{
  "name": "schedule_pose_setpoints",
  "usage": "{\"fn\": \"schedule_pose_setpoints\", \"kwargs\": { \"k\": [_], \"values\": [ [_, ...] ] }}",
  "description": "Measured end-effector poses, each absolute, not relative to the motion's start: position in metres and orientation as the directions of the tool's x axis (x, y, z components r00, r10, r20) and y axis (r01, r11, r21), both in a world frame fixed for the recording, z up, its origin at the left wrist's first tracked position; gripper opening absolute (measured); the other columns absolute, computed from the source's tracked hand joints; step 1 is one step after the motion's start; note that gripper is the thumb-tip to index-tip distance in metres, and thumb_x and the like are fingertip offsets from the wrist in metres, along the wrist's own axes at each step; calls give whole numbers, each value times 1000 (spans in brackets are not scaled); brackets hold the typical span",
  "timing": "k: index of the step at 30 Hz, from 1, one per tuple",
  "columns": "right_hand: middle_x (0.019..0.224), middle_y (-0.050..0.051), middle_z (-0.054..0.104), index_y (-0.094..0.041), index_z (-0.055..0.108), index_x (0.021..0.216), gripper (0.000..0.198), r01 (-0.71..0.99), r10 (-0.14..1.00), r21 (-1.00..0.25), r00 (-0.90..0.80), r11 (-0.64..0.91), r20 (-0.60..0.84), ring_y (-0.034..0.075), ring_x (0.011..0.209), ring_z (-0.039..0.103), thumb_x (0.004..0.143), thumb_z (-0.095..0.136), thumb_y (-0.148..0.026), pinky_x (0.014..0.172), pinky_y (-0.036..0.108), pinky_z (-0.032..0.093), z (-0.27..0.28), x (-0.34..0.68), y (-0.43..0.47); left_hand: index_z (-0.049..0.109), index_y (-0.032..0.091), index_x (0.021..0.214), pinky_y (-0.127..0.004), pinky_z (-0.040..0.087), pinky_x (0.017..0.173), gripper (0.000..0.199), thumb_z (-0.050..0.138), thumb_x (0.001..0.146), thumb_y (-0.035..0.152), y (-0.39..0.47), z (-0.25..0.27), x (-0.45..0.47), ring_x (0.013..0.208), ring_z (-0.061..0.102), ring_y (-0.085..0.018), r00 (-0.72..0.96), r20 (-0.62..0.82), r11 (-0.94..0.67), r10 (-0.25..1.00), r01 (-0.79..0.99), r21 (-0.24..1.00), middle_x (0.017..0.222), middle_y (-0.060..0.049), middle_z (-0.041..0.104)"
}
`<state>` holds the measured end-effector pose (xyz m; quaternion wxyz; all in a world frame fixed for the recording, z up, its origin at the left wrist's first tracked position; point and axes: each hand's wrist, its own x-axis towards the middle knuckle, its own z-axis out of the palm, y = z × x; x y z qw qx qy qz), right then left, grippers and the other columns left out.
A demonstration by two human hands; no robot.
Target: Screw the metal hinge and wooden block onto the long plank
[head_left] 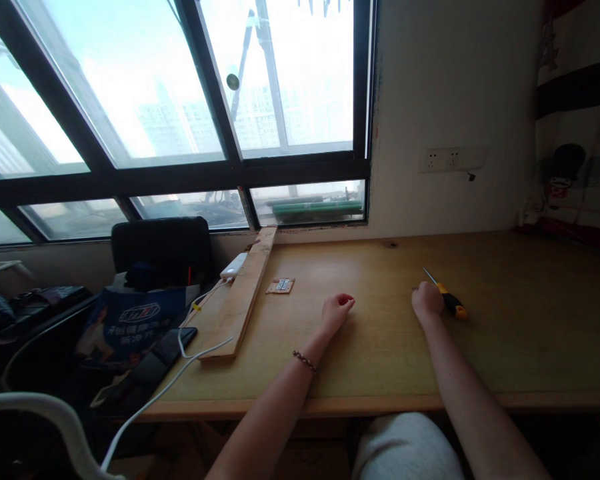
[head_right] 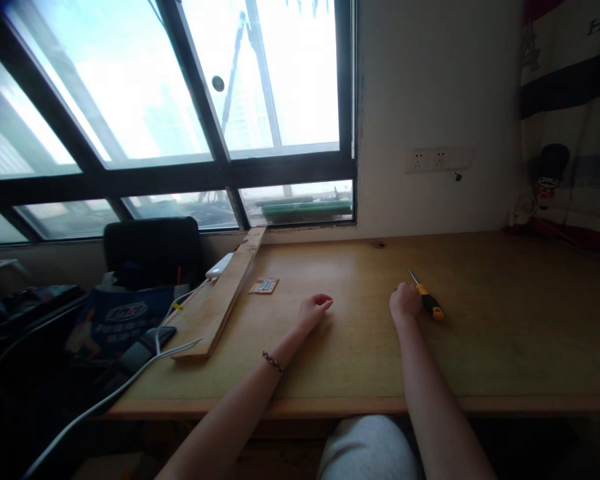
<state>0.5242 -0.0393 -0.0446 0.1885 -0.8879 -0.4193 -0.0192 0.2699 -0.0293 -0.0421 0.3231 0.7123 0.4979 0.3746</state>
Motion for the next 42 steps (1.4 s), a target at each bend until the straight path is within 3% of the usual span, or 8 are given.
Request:
{"fn": "schedule_pose_setpoints", "kwargs": {
  "k": [10, 14, 20, 23, 28, 35, 42],
  "values": [
    [90, 20, 62, -6, 66, 91, 28, 725, 708, -334, 678, -602, 198, 28, 81, 62, 79, 44, -16, 59, 31, 45, -46, 525, -40, 69, 14, 81, -25, 44, 69, 20, 55, 73, 27, -28, -44, 269, 73, 60, -14, 225, 241, -320, 944, 451, 833, 79, -6, 68],
    [90, 19, 62, -8, 67, 88, 26, 758, 714, -330, 647, -563, 267, 26, 80, 61, 79, 45, -19, 58, 29, 41, -45, 524, -39, 68, 14, 77, -23, 42, 62, 21, 54, 73, 30, -28, -44, 269, 65, 58, -13, 204, 229, -299, 952, 447, 843, 71, -5, 67],
    [68, 10, 65, -15, 65, 69, 31, 873, 829, -444, 392, -200, 399, 16, 62, 57, 82, 46, -35, 54, 24, 31, -39, 488, -40, 67, 13, 73, -21, 30, 48, 37, 48, 76, 44, -30, -43, 269, 44, 43, -8, 207, 195, -272, 959, 465, 842, 45, 3, 49],
    [53, 6, 60, -16, 59, 53, 44, 899, 884, -438, 207, -3, 418, 13, 49, 49, 84, 40, -42, 51, 24, 26, -39, 457, -46, 65, 13, 63, -21, 27, 48, 44, 45, 77, 49, -31, -44, 270, 46, 41, -8, 208, 253, -326, 945, 512, 795, 46, 2, 49],
    [48, 5, 57, -15, 56, 47, 50, 881, 902, -398, -69, 256, 426, 10, 45, 42, 84, 39, -46, 50, 25, 22, -43, 428, -55, 63, 15, 63, -22, 26, 50, 45, 36, 83, 46, -33, -48, 269, 49, 44, -9, 234, 357, -422, 905, 604, 676, 53, -1, 55],
    [48, 5, 56, -15, 55, 48, 52, 871, 892, -415, -58, 264, 448, 10, 45, 41, 85, 37, -46, 50, 25, 22, -46, 430, -57, 62, 17, 72, -22, 27, 51, 40, 35, 86, 43, -42, -38, 262, 52, 49, -10, 256, 383, -443, 888, 704, 556, 61, -3, 61],
    [52, 5, 60, -16, 57, 50, 45, 889, 918, -403, -48, 219, 394, 11, 48, 44, 84, 42, -41, 50, 25, 21, -50, 424, -57, 62, 19, 79, -20, 30, 52, 36, 37, 84, 44, -69, -12, 199, 52, 53, -10, 134, 421, -394, 897, 674, 625, 56, 0, 59]
  ]
}}
